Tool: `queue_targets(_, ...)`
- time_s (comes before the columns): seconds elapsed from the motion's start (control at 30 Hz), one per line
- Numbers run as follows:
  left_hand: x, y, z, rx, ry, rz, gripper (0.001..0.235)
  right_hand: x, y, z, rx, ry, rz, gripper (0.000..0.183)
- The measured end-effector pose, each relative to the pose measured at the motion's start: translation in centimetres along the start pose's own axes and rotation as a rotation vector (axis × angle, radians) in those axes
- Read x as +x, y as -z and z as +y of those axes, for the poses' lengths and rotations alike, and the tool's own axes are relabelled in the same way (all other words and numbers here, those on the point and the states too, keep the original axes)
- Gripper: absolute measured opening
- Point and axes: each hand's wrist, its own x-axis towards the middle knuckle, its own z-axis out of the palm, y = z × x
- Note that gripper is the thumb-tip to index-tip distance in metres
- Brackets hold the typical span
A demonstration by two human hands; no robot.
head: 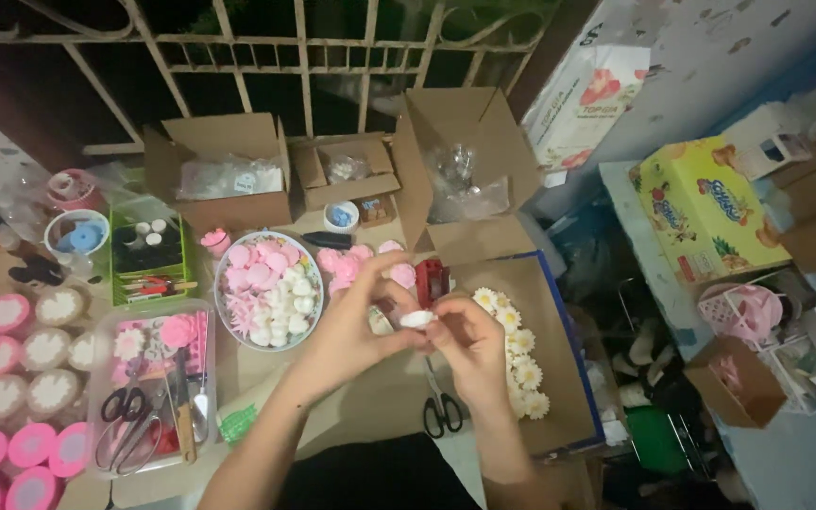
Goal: The person is wrapping flower-shaped pink craft items in plastic wrap and cutting the excess with scissors.
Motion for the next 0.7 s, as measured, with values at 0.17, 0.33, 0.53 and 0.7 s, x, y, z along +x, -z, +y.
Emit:
queue_targets(0.17, -1.1, -2.4, -3.5, -0.426, -0.049, 0.183, 0.081, 0.3, -1.7, -1.6, 0.048, -0.063, 0.032, 0.030)
queue_targets(0.33, -1.5, -2.4, -3.7, -0.522, -0.061, 0.261, 0.080, 1.8, -2.5, -4.2, -0.166, 0.126, -0.076, 0.039)
queue_targets(0.53, -1.6, -2.4, -3.7, -0.344, -0.097, 0.314, 0.079, 2.7, -2.9, -4.1, -0.211, 0.237, -0.116, 0.031)
queue_targets(0.7, -1.7, -1.7, -3.5, -0.261, -0.099, 0.325, 0.076, 3.5, -2.7, -3.4, -0.130, 0.204, -0.176, 0.015)
